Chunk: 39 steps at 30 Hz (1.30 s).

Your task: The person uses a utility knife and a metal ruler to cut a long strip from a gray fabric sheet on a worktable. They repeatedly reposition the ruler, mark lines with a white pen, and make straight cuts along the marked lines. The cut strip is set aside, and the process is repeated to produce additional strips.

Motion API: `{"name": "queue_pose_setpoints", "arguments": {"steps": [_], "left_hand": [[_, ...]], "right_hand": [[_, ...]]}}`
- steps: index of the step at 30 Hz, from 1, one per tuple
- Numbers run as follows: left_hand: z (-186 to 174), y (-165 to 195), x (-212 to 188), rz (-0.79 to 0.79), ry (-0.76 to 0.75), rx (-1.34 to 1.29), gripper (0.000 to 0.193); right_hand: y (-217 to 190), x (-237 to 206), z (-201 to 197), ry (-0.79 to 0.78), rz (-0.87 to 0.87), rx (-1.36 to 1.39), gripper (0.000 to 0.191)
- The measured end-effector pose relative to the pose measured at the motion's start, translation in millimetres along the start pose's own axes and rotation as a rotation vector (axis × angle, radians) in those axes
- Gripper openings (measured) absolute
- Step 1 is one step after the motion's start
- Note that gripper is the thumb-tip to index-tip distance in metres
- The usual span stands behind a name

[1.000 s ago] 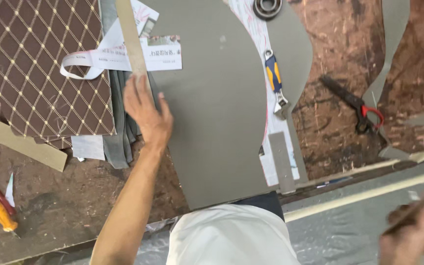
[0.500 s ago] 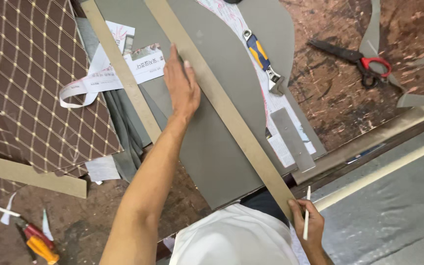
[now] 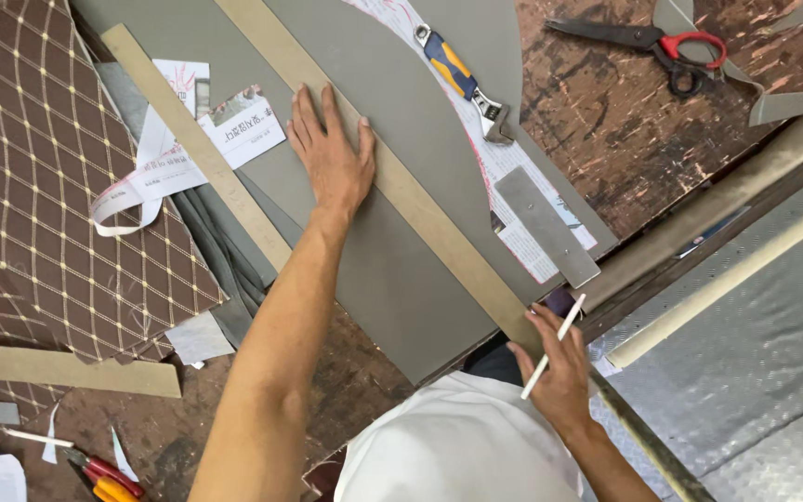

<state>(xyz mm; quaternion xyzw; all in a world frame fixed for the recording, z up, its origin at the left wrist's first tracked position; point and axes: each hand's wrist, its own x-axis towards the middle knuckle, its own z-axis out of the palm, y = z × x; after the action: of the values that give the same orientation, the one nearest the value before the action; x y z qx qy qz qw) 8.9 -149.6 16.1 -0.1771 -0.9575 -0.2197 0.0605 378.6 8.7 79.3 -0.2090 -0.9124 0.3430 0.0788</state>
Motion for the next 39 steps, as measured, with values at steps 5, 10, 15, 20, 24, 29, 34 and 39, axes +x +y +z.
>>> {"name": "queue_pose_setpoints", "arguments": {"steps": [5, 10, 15, 20, 24, 29, 34, 39], "left_hand": [[9, 7, 11, 0.006, 0.010, -0.039, 0.074], [16, 16, 17, -0.065, 0.100, -0.088, 0.078], [14, 24, 19, -0.195, 0.161, 0.051, 0.080], [10, 27, 21, -0.230, 0.125, 0.049, 0.076], [11, 26, 21, -0.237, 0.123, 0.064, 0.076], [14, 24, 20, -0.264, 0.088, 0.055, 0.079], [15, 22, 21, -0.253, 0.103, 0.029, 0.089], [15, 23, 21, -0.260, 0.096, 0.028, 0.090]], "right_hand": [[6, 4, 0, 0.039, 0.004, 0.048, 0.055], [7, 6, -1, 0.054, -0.019, -0.002, 0.053], [-1, 10, 0, 0.053, 0.028, -0.004, 0.050], [-3, 12, 3, 0.040, 0.044, -0.012, 0.049], [-1, 11, 5, 0.054, 0.028, -0.014, 0.048], [-2, 10, 4, 0.049, 0.019, -0.035, 0.048], [-4, 11, 3, 0.043, 0.037, -0.027, 0.048], [-4, 11, 3, 0.052, 0.027, -0.016, 0.048]]}}
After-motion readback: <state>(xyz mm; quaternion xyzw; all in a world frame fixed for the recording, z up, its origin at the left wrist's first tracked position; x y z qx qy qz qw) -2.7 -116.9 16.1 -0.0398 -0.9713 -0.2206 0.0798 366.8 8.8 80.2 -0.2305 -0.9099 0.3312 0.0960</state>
